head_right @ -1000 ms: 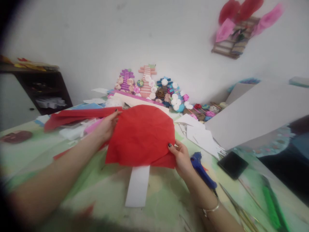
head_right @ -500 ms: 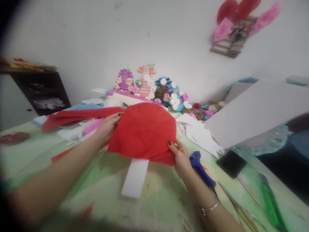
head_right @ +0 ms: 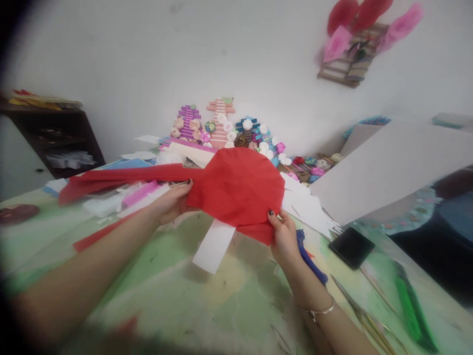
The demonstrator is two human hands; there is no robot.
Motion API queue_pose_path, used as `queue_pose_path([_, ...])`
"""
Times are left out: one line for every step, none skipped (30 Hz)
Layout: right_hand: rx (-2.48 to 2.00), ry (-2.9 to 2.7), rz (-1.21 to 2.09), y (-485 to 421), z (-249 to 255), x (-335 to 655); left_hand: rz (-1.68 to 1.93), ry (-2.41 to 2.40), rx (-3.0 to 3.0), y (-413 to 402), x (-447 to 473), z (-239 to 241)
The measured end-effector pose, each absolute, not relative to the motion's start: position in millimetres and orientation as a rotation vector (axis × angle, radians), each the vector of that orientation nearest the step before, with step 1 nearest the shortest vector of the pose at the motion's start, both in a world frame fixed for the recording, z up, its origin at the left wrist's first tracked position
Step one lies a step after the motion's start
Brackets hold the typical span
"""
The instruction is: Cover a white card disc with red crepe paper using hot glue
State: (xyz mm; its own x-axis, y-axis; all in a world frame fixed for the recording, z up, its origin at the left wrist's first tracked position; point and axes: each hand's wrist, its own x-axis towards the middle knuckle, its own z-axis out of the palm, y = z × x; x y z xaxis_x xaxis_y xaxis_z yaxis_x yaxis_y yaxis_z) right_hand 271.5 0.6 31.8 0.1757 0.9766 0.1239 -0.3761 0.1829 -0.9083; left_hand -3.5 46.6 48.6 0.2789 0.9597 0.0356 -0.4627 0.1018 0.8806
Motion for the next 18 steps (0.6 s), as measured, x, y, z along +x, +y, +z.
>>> queue_pose_path([-0.87, -0.874, 1.158, 0.1, 32.6, 271.0, 1.176, 0.654, 0.938, 46.5, -2.9, 48.6])
queue_pose_path([-0.872, -0.871, 1.162, -0.4, 33.5, 270.4, 1.178, 0.645, 0.938, 46.5, -2.4, 48.5])
queue_pose_path([-0.875, -0.871, 1.163, -1.0, 34.4, 269.9, 1.181, 0.639, 0.934, 46.6, -2.0, 48.2])
queue_pose_path([-0.879, -0.872, 1.163, -1.5, 35.3, 269.4, 1.192, 0.635, 0.925, 46.8, -1.6, 47.7])
queue_pose_path([-0.883, -0.873, 1.161, -1.9, 35.9, 269.0, 1.207, 0.632, 0.908, 47.2, -1.3, 47.0])
queue_pose_path([-0.885, -0.872, 1.157, -2.2, 36.4, 268.7, 1.221, 0.628, 0.885, 47.7, -0.9, 46.1])
queue_pose_path([-0.883, -0.871, 1.156, -2.4, 36.6, 268.5, 1.232, 0.621, 0.858, 48.3, -0.6, 45.3])
queue_pose_path([-0.879, -0.871, 1.154, -2.5, 36.7, 268.4, 1.241, 0.612, 0.831, 49.0, -0.3, 44.4])
queue_pose_path([-0.874, -0.872, 1.152, -2.4, 36.6, 268.4, 1.246, 0.604, 0.808, 49.6, 0.0, 43.6])
queue_pose_path([-0.869, -0.872, 1.149, -2.3, 36.5, 268.5, 1.247, 0.602, 0.79, 50.2, 0.2, 42.9])
queue_pose_path([-0.864, -0.872, 1.15, -2.1, 36.3, 268.6, 1.248, 0.605, 0.778, 50.8, 0.3, 42.2])
queue_pose_path([-0.859, -0.867, 1.154, -2.0, 36.1, 268.7, 1.252, 0.608, 0.772, 51.4, 0.4, 41.4])
queue_pose_path([-0.853, -0.856, 1.16, -1.8, 35.9, 268.7, 1.26, 0.609, 0.771, 52.1, 0.4, 40.6])
queue_pose_path([-0.847, -0.841, 1.169, -1.6, 35.6, 268.7, 1.268, 0.608, 0.772, 52.9, 0.5, 39.7])
queue_pose_path([-0.841, -0.823, 1.181, -1.6, 35.3, 268.6, 1.276, 0.607, 0.772, 53.8, 0.5, 38.6])
queue_pose_path([-0.838, -0.803, 1.193, -1.5, 35.0, 268.4, 1.283, 0.605, 0.769, 54.9, 0.5, 37.4])
queue_pose_path([-0.839, -0.784, 1.203, -1.6, 34.7, 268.1, 1.289, 0.605, 0.765, 56.0, 0.5, 36.0])
queue_pose_path([-0.844, -0.768, 1.212, -1.7, 34.5, 267.8, 1.29, 0.609, 0.76, 57.0, 0.5, 34.6])
